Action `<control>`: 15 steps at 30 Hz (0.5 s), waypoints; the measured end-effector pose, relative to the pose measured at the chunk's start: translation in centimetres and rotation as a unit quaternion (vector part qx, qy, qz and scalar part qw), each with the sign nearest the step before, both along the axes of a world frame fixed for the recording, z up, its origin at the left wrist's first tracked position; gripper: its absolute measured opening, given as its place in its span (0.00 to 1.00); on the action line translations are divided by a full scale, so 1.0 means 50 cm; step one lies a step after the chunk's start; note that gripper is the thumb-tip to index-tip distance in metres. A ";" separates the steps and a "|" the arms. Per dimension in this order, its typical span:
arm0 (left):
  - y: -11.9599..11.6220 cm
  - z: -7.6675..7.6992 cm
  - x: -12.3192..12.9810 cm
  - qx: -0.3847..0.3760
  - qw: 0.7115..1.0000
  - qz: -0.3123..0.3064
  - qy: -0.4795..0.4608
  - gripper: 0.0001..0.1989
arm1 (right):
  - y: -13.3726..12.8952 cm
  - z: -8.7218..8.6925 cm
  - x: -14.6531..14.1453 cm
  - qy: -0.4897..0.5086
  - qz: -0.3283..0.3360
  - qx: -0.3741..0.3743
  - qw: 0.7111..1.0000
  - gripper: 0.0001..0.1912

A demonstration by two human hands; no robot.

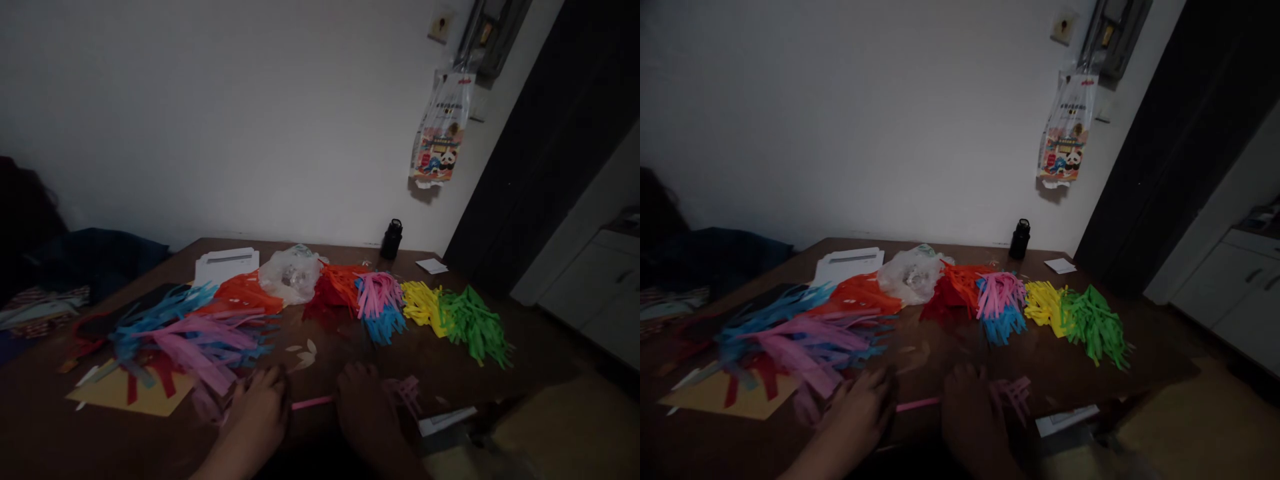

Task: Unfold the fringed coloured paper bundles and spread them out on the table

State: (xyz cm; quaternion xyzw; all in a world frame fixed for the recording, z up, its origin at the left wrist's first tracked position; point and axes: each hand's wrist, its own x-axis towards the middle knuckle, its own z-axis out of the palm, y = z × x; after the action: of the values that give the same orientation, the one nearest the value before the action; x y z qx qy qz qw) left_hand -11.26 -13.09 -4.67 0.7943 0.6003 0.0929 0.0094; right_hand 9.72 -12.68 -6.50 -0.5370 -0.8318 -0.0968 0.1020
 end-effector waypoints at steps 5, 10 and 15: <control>0.015 -0.011 -0.011 0.016 0.997 -0.076 -0.010 0.14 | 0.008 0.008 -0.003 0.066 0.041 0.010 0.997 0.05; 0.010 -0.037 -0.007 0.021 0.991 -0.129 -0.020 0.09 | -0.007 0.005 -0.006 0.078 0.159 0.016 0.984 0.03; -0.025 -0.067 -0.021 0.051 0.975 -0.150 -0.155 0.10 | -0.031 0.011 -0.006 0.097 0.200 0.041 0.974 0.11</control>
State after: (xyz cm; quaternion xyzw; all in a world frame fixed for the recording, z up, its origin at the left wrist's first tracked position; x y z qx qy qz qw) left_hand -12.30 -14.31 -8.03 0.8509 0.4597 0.2425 0.0758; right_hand 9.45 -14.21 -5.93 -0.3623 -0.9036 -0.0562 0.2215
